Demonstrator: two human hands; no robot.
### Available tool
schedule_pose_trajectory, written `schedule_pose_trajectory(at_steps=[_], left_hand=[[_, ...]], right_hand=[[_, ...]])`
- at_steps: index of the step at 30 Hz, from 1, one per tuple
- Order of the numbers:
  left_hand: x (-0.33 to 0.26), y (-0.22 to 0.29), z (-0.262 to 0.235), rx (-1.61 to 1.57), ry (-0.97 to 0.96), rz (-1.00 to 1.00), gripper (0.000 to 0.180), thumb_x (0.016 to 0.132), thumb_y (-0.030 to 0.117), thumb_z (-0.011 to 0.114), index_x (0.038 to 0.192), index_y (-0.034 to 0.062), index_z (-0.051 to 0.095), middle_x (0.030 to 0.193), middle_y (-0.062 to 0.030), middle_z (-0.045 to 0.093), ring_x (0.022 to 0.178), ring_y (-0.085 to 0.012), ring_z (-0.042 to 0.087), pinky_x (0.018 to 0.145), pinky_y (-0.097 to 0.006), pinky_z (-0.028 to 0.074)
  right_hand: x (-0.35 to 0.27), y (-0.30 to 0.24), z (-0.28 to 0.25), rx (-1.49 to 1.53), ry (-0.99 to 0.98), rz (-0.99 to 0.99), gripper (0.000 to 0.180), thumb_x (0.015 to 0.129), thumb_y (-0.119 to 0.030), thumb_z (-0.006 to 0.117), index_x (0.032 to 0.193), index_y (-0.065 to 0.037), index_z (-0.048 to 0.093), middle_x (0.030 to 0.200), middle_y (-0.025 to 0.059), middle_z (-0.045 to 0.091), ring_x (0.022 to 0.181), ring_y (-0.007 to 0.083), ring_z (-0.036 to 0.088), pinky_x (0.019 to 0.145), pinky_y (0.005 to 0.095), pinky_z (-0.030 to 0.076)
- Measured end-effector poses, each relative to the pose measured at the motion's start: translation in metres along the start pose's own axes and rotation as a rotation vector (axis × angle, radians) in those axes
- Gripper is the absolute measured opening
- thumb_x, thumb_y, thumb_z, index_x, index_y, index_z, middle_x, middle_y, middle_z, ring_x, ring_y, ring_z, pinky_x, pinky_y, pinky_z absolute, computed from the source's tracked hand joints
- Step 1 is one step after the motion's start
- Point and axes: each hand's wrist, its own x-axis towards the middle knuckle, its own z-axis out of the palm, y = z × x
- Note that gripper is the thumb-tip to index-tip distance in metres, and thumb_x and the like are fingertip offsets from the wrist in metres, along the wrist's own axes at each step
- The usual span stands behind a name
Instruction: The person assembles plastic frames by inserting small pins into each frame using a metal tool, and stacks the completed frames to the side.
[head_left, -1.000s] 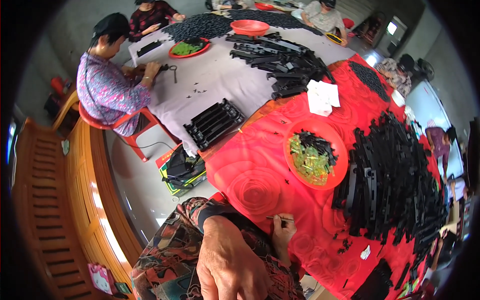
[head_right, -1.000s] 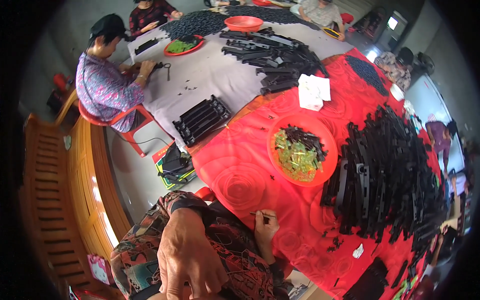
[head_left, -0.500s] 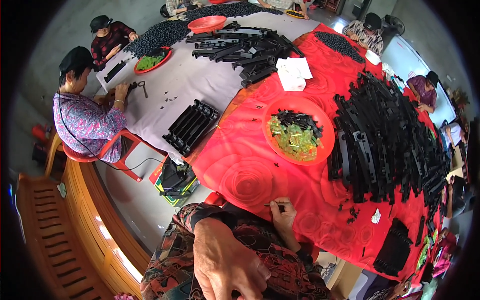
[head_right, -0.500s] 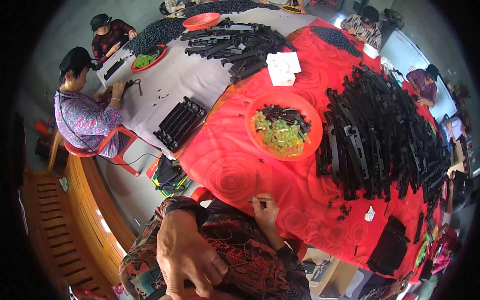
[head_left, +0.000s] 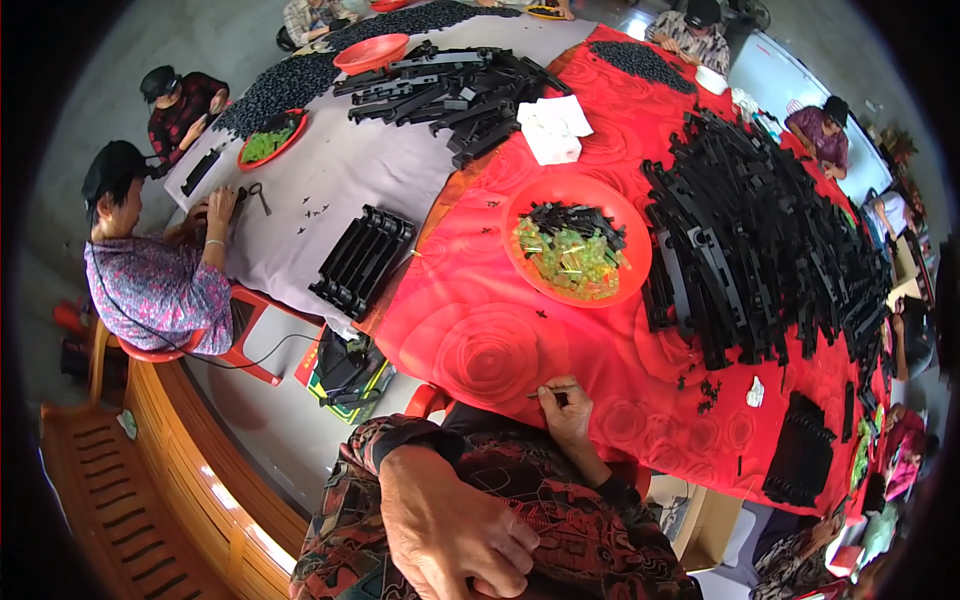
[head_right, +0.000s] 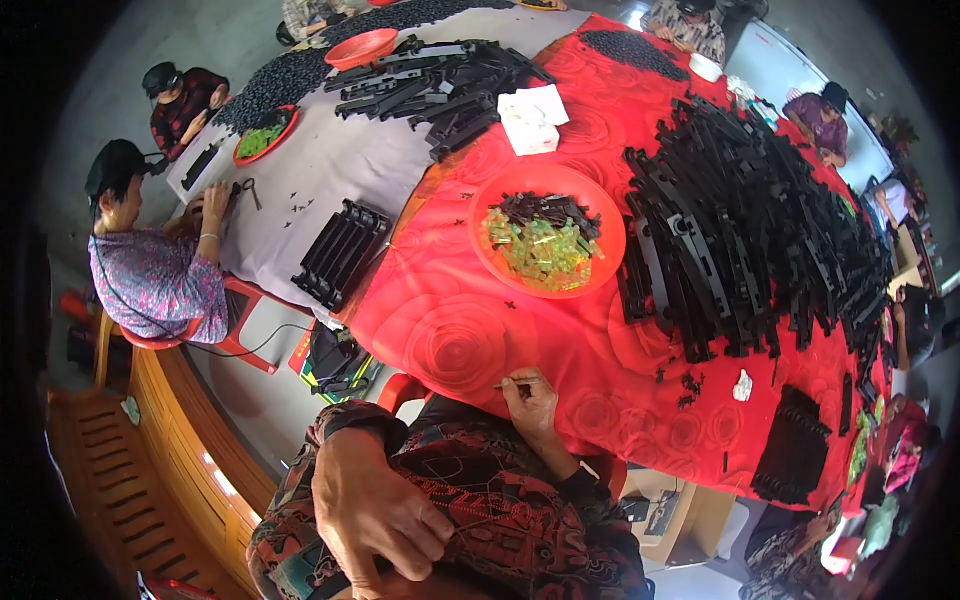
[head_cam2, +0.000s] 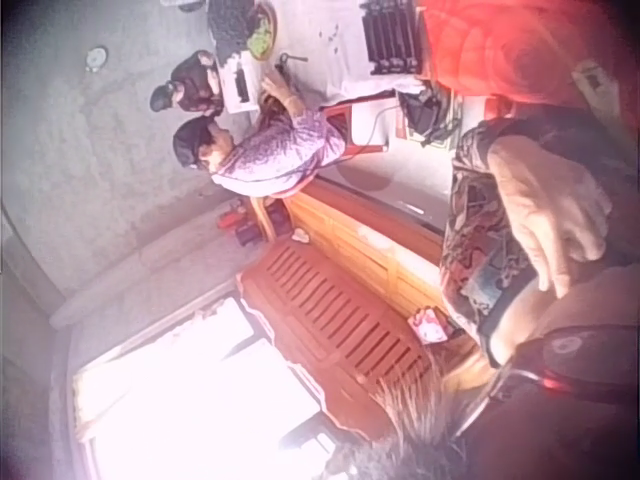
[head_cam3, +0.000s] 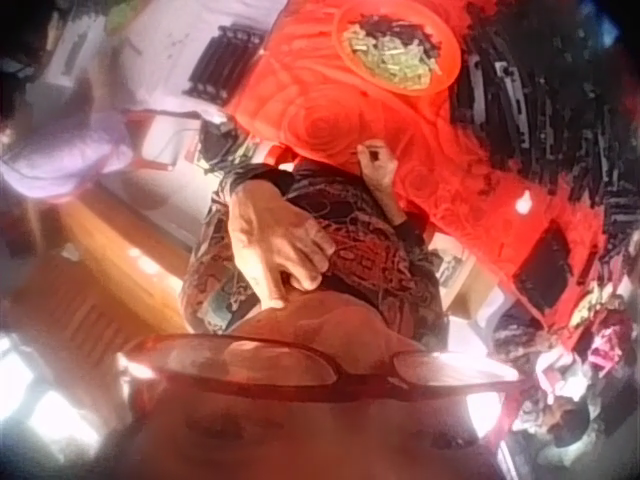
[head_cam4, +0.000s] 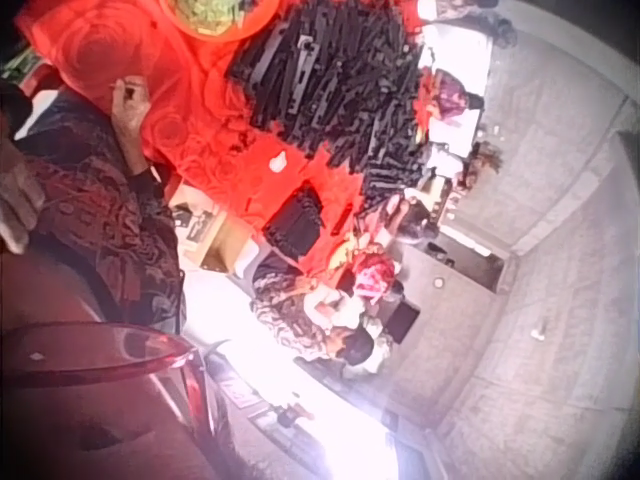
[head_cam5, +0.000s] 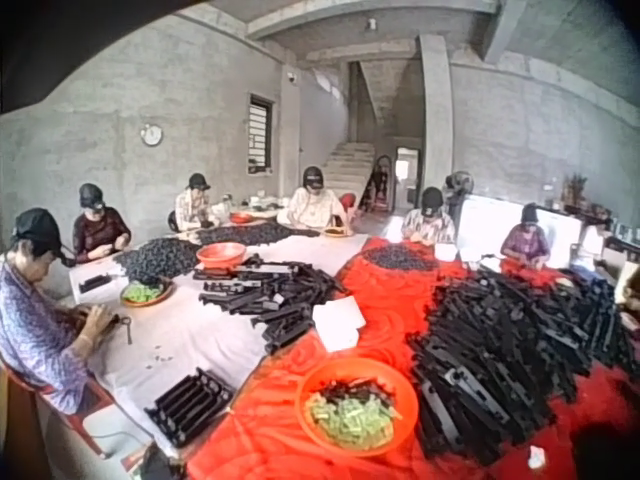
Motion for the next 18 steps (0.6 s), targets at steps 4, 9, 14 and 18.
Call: schedule_pose_trajectory(at_steps=[4,9,14,18], left_hand=[[0.008,0.008,0.0,-0.243,0.109,0.094,0.021,0.093,0.026,0.048,0.076,0.0143,0.054,0.07,-0.0063,0.043,0.057,-0.0214,0.045,0.052,-0.034,0.033],[0.007,-0.005,0.004,-0.257,0.079,0.035,0.026,0.094,0.022,0.043,0.072,0.0155,0.054,0.071,-0.0063,0.044,0.057,-0.0222,0.046,0.052,-0.036,0.033],[0.001,-0.017,-0.005,-0.247,0.06,0.015,0.027,0.093,0.022,0.048,0.067,0.0127,0.049,0.07,-0.0054,0.043,0.056,-0.0214,0.044,0.051,-0.035,0.032],[0.007,-0.008,0.002,-0.454,0.169,0.08,0.033,0.093,0.031,0.051,0.066,0.0129,0.048,0.063,-0.0053,0.042,0.053,-0.0189,0.045,0.048,-0.033,0.031]], right_hand=[[0.001,-0.002,0.003,0.024,-0.016,0.035,0.008,0.081,-0.002,0.065,0.081,-0.002,0.057,0.067,0.0042,0.061,0.053,0.0066,0.05,0.048,0.0227,0.04],[0.002,0.001,0.004,0.077,-0.002,0.028,0.008,0.08,-0.003,0.067,0.081,-0.004,0.059,0.069,-0.0001,0.056,0.055,0.0039,0.044,0.049,0.0205,0.036],[0.0,-0.002,-0.001,0.059,0.022,0.038,0.009,0.08,-0.003,0.067,0.081,-0.004,0.058,0.07,0.0021,0.059,0.055,0.0043,0.047,0.049,0.021,0.038],[0.001,-0.008,0.003,0.126,-0.011,0.071,0.009,0.082,-0.005,0.066,0.08,-0.002,0.058,0.069,0.0031,0.06,0.055,0.0048,0.049,0.049,0.0215,0.039]])
